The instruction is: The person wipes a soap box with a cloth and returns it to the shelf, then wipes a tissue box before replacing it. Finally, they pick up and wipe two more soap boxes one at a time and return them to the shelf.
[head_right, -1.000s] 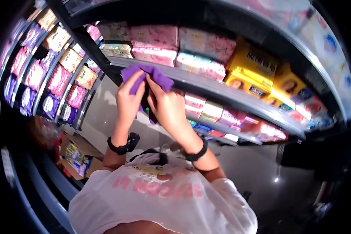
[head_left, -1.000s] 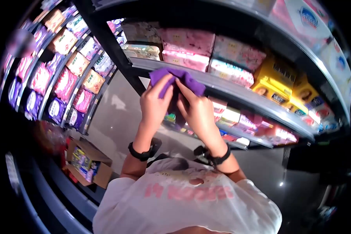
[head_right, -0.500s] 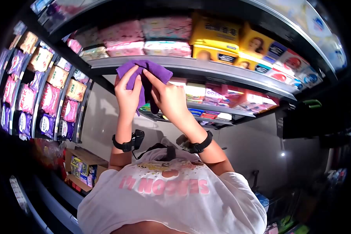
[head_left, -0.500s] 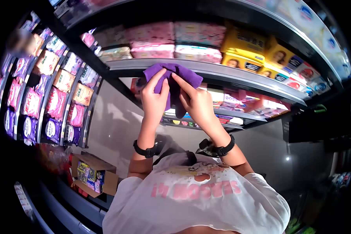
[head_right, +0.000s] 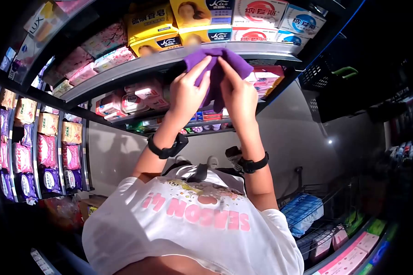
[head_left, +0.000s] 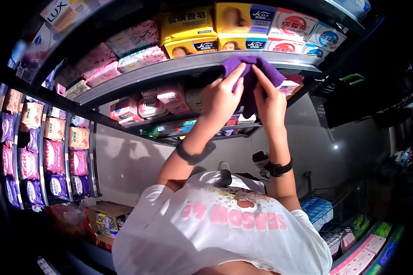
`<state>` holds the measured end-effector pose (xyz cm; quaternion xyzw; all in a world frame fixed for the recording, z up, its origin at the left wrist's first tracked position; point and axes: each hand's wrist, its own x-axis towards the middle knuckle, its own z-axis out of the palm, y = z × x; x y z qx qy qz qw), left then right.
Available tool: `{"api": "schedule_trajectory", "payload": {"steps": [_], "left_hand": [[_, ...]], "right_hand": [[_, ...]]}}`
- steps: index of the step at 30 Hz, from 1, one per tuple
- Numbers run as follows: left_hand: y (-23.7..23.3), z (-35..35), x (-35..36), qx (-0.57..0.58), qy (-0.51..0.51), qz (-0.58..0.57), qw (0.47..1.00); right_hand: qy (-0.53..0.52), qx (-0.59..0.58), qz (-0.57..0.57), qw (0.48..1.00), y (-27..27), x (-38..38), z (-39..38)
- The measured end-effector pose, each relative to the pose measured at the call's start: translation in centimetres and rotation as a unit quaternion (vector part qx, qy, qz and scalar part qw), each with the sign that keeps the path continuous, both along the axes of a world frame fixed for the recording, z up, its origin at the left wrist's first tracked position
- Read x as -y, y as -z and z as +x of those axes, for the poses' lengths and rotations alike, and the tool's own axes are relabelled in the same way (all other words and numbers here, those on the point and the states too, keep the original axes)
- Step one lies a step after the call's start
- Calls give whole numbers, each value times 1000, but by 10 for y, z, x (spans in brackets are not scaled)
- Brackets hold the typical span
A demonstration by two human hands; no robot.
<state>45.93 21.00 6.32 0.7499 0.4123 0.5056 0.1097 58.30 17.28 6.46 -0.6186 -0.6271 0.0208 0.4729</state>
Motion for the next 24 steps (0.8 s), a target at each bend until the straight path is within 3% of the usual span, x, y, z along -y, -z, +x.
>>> {"api": "schedule_trajectory", "payload": {"steps": [6, 10, 12, 16, 19, 20, 22, 24], "left_hand": [[3, 8, -3, 10, 44, -14, 999], [1, -20, 3, 8, 7, -13, 1000], [12, -39, -2, 15, -32, 35, 999], [13, -82, 6, -39, -124, 39, 991], [19, -104, 10, -59, -191, 82, 976], [23, -110, 12, -69, -212, 50, 974], [26, -116, 7, -73, -201, 161, 964], [28, -112, 7, -83, -198, 126, 968]], "right_hand": [[21, 11, 0, 1000, 4, -1, 10], [12, 37, 5, 999, 15, -3, -21], [9, 90, 131, 987, 27, -15, -41], [-48, 99, 59, 992, 30, -18, -89], [-113, 87, 82, 986, 35, -22, -114], [-119, 78, 104, 984, 38, -25, -121], [-133, 86, 69, 985, 37, -25, -128], [-133, 65, 77, 986, 40, -26, -126]]}}
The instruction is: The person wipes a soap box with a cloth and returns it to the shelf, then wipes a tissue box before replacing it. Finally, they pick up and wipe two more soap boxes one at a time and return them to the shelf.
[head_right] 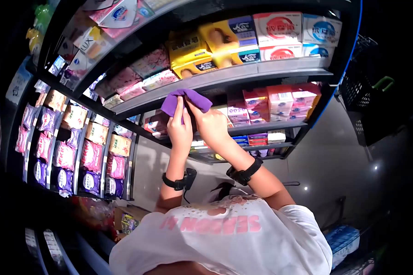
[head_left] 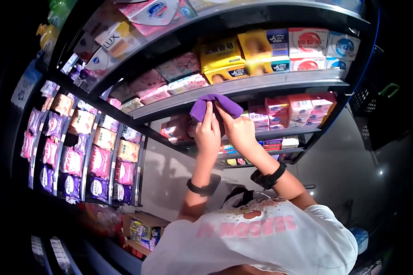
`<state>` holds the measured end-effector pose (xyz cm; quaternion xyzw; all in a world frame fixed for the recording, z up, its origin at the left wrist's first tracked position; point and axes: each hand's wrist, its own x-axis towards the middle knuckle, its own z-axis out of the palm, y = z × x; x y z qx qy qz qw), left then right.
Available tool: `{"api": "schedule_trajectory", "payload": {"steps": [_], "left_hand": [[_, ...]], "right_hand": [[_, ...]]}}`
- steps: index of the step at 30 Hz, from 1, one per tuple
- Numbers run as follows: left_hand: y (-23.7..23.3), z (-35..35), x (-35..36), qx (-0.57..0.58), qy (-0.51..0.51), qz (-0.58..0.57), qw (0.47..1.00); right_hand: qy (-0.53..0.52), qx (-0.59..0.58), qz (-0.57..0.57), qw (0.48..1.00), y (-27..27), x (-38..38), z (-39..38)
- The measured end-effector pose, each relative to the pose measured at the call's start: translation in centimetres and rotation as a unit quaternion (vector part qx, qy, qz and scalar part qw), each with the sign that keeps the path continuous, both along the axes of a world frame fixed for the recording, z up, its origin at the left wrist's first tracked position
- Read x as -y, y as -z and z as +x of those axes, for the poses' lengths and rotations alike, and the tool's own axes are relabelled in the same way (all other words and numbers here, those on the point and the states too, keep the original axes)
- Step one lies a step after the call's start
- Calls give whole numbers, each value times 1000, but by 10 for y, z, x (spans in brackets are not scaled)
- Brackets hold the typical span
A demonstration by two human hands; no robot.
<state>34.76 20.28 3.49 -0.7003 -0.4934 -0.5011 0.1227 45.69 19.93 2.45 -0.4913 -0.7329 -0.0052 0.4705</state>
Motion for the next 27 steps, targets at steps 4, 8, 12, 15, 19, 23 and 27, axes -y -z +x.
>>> {"api": "schedule_trajectory", "payload": {"steps": [4, 8, 12, 15, 19, 23, 27], "left_hand": [[0, 23, 10, 28, 44, -109, 993], [10, 56, 7, 51, 108, -69, 990], [18, 85, 2, 25, 152, -66, 986], [29, 91, -3, -11, 135, -58, 989], [17, 63, 6, -36, 76, -78, 993], [11, 41, 13, -36, 22, -99, 994], [13, 35, 14, -22, 8, -103, 994]], "right_hand": [[0, -20, 47, 999, 4, 5, 19], [59, -16, 67, 996, 10, 8, 46], [118, -8, 37, 992, 10, 17, 76], [114, -49, 17, 992, 16, 18, 83], [70, -45, -8, 996, 12, 17, 62], [50, -43, 38, 997, 14, 11, 38], [29, -44, 41, 998, 7, 13, 27]]}}
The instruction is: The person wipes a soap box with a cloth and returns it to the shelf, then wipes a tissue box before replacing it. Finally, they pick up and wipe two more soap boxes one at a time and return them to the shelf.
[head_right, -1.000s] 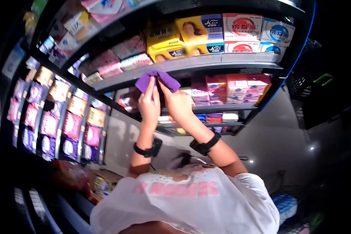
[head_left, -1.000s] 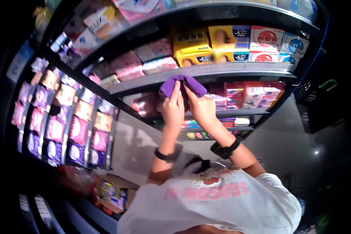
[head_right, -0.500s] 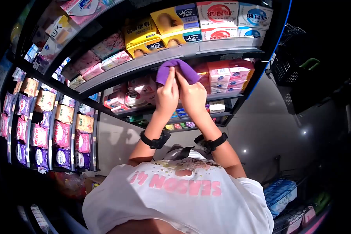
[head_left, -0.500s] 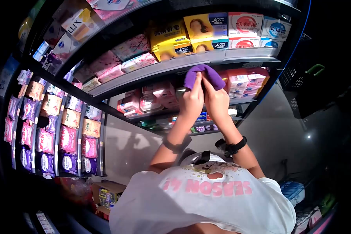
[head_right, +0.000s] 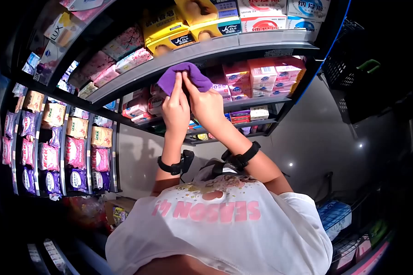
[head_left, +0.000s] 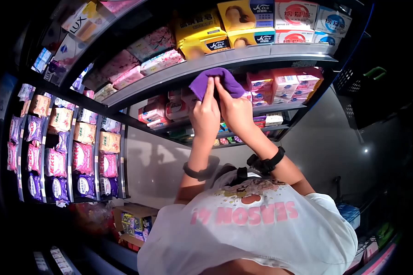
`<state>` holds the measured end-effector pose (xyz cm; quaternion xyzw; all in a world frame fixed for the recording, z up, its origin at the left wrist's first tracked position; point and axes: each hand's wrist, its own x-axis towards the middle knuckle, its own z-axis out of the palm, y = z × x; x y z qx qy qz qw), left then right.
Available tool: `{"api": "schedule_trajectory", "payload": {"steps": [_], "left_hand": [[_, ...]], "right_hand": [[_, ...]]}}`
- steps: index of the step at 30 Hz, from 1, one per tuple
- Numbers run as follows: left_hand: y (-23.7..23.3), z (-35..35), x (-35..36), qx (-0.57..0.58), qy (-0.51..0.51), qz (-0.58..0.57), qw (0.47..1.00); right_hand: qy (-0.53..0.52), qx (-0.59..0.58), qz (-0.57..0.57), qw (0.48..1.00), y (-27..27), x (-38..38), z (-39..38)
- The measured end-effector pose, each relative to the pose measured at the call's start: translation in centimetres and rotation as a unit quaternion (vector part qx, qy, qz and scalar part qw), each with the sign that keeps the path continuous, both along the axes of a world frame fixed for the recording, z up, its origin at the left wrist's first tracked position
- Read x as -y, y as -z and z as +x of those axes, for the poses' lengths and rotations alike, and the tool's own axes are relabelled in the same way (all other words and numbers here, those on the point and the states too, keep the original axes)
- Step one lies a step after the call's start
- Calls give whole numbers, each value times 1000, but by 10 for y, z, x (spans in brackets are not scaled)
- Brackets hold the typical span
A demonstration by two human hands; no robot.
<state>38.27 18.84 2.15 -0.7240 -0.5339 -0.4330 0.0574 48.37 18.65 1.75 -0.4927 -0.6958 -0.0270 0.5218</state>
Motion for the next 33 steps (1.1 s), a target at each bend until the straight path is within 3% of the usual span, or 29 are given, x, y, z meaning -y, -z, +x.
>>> {"api": "schedule_trajectory", "payload": {"steps": [3, 5, 8, 12, 13, 16, 17, 19, 29, 31, 33], "left_hand": [[0, -8, 3, 1, -16, 3, 1000], [-1, -8, 2, 1, 12, 2, 1000], [-4, 8, 0, 15, 54, -1, 998], [-7, 34, 2, 49, 101, -62, 992], [-5, 37, 1, 51, 123, -46, 990], [-1, 44, 3, 48, 155, -79, 984], [0, 45, 3, 33, 153, -53, 986], [0, 42, 6, 43, 138, -41, 989], [-2, -35, 24, 35, -39, -15, 999], [-2, -44, 31, 36, -44, -51, 997], [5, -49, 28, 40, -9, 4, 999]], "right_hand": [[-38, 25, -11, 999, 5, -2, 2], [-32, 2, 18, 999, 6, -2, 7], [0, 32, -25, 999, 4, 2, 25], [25, -18, 46, 998, 9, 3, 45], [52, 0, -35, 998, 7, 10, 49], [74, -26, -47, 996, 8, 16, 60], [65, -28, -113, 991, 6, 19, 63], [31, -73, -12, 997, 7, 15, 63], [-165, -98, -59, 980, 9, 0, -14], [-176, -100, -82, 976, 9, 3, -19], [-173, -116, -33, 978, 4, 6, -16]]}}
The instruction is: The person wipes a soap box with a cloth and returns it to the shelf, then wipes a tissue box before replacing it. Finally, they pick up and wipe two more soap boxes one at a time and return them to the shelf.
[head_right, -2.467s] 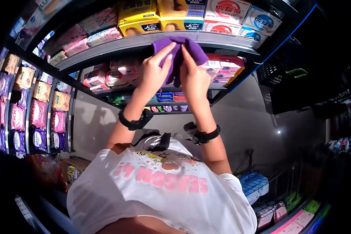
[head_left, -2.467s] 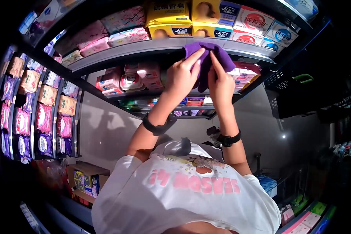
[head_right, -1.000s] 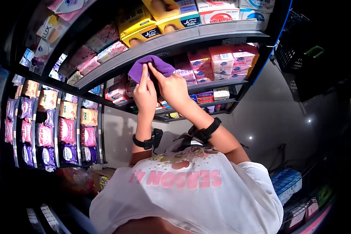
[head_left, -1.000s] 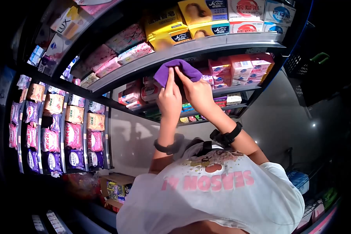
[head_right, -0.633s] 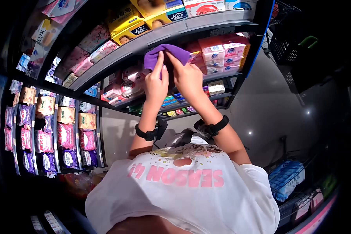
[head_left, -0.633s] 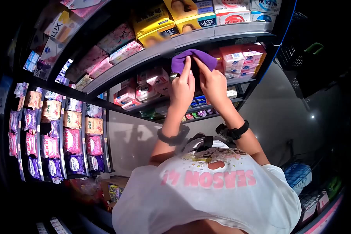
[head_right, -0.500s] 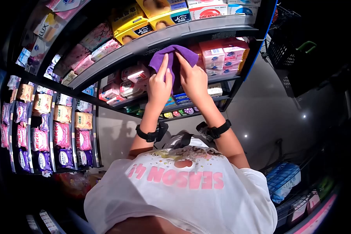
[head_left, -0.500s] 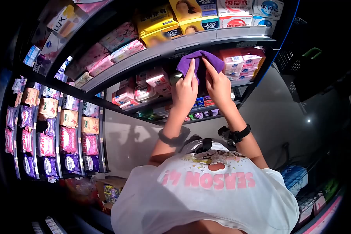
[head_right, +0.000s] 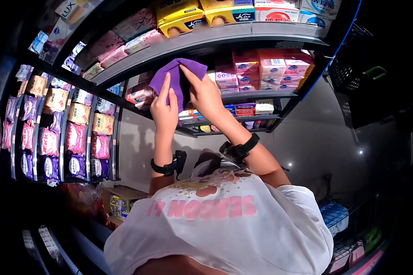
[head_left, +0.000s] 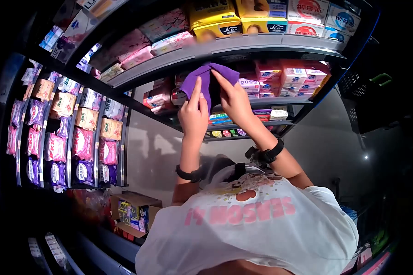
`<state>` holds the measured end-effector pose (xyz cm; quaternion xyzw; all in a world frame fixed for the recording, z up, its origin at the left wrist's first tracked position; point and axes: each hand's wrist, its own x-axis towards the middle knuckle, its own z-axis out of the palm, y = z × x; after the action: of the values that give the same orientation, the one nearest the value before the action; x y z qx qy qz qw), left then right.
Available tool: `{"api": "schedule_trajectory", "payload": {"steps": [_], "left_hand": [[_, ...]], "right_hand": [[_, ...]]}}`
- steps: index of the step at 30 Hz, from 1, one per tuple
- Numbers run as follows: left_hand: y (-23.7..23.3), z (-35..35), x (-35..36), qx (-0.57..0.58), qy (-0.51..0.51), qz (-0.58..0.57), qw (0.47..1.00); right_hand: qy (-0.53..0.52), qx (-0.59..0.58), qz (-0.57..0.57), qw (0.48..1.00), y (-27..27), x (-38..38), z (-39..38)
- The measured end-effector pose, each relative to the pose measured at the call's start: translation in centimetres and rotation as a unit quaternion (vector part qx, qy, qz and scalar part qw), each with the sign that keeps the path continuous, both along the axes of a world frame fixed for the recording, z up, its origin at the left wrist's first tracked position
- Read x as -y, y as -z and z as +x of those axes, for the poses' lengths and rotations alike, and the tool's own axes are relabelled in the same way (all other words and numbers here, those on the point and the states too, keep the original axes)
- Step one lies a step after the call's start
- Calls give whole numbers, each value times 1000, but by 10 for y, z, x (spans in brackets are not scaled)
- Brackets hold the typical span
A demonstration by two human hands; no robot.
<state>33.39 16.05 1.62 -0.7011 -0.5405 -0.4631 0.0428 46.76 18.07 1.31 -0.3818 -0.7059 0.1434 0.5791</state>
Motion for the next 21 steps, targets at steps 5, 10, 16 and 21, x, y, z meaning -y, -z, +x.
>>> {"api": "schedule_trajectory", "payload": {"steps": [5, 10, 16, 21], "left_hand": [[-8, 37, -13, 8, 83, -40, 996], [-11, 75, -18, 24, 177, -97, 979], [-14, 82, -20, 76, 218, -55, 971], [-13, 49, -19, 68, 125, -63, 988]], "right_hand": [[65, -29, -69, 995, 0, 2, 38], [174, -97, 1, 980, -1, 1, 83], [173, -114, 24, 978, -8, 4, 88], [132, -55, -16, 990, -8, -4, 52]]}}
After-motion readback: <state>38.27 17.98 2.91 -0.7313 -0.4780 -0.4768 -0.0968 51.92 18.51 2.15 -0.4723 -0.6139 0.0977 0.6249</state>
